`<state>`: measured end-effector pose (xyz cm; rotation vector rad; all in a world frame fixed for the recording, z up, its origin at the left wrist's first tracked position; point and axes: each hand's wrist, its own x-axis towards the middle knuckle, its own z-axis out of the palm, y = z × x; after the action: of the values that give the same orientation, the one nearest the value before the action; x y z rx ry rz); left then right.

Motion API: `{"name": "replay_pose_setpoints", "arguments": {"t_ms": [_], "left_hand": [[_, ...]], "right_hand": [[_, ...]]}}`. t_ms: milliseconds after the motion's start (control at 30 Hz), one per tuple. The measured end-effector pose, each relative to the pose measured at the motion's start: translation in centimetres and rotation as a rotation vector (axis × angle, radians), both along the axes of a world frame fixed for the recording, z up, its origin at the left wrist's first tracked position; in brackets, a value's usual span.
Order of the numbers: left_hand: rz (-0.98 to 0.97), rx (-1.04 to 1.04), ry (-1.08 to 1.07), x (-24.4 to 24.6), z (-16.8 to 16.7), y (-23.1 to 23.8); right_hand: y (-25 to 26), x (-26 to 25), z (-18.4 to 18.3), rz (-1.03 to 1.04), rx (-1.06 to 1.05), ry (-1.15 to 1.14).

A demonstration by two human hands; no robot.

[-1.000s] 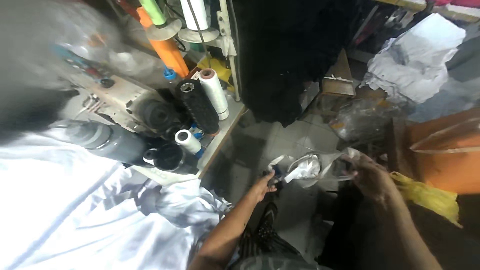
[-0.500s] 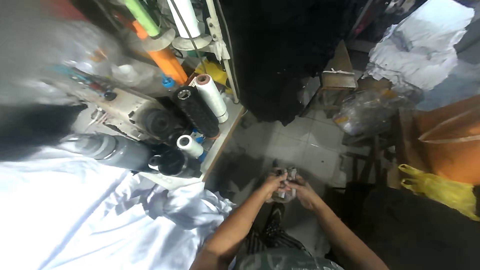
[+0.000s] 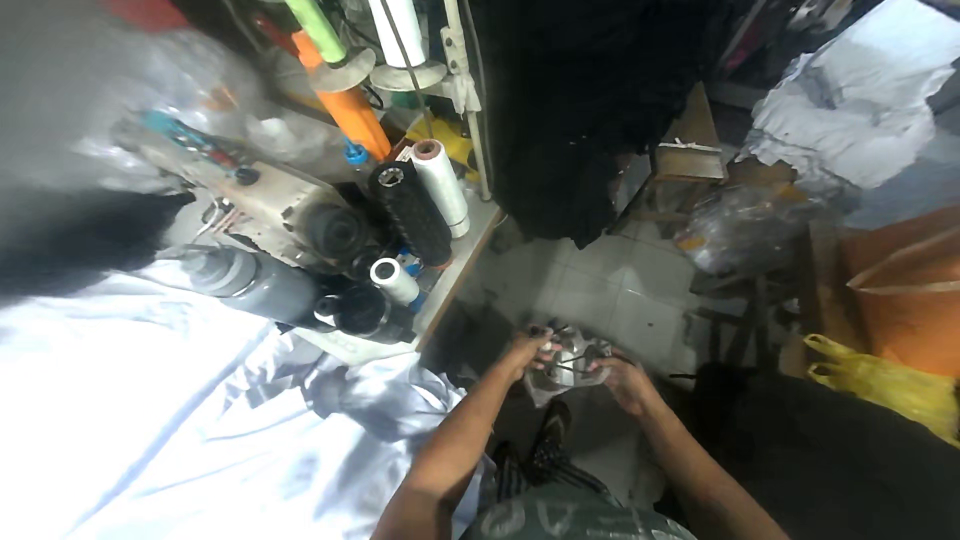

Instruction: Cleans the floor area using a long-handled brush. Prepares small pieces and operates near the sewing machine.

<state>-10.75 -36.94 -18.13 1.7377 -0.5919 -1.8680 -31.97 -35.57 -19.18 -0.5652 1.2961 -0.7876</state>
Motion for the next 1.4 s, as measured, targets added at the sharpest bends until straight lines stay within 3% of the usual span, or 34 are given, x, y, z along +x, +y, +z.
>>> {"name": "replay_pose_setpoints", "arguments": {"t_ms": [200,267,467,600,733,833,933,1167,1300,1400], "left_hand": [[0.162,0.018,0.027,3.6,-1.7,0.7],[0.167,0.027,0.035,4.0,-2.2,1.3],[0.111,0.005,0.023,1.1,-1.6,1.7],[0.075,-0.045,0.055,-1.3,-0.9,1.5],[0.076,-0.072,0.059,-2.6,-0.1,1.4],[-0.051,-0.203,-0.075,-3.2,-0.3,1.6],[-0.14,-0.186,-0.221,-2.1,-0.2,1.7],[0.035,-0.204,-0.235,4.1,0.3,3.3],[0.174,-0.245,-0.084,4.7,0.7,5.0],[0.187,-0.169,-0.04,3.3,1.5,5.2]], "right_hand": [[-1.3,-5.4,0.6,-0.409,0.067,-0.16],[-1.8,-6.6,0.8,-0.431,0.052,-0.203],[-2.0,-5.6,3.9,-0.088,-0.037,-0.038],[-2.2,-3.1,4.9,-0.016,-0.041,0.028],[-2.6,-2.2,3.7,0.028,-0.014,0.112],[-2.6,-1.3,2.2,0.104,0.005,0.177],[-2.5,-1.1,1.7,0.11,0.006,0.217],[-2.5,-2.3,1.0,0.135,-0.102,0.314],[-3.7,-0.3,1.7,0.38,-0.125,0.292],[-3.6,3.2,1.7,0.718,-0.147,0.334]]}}
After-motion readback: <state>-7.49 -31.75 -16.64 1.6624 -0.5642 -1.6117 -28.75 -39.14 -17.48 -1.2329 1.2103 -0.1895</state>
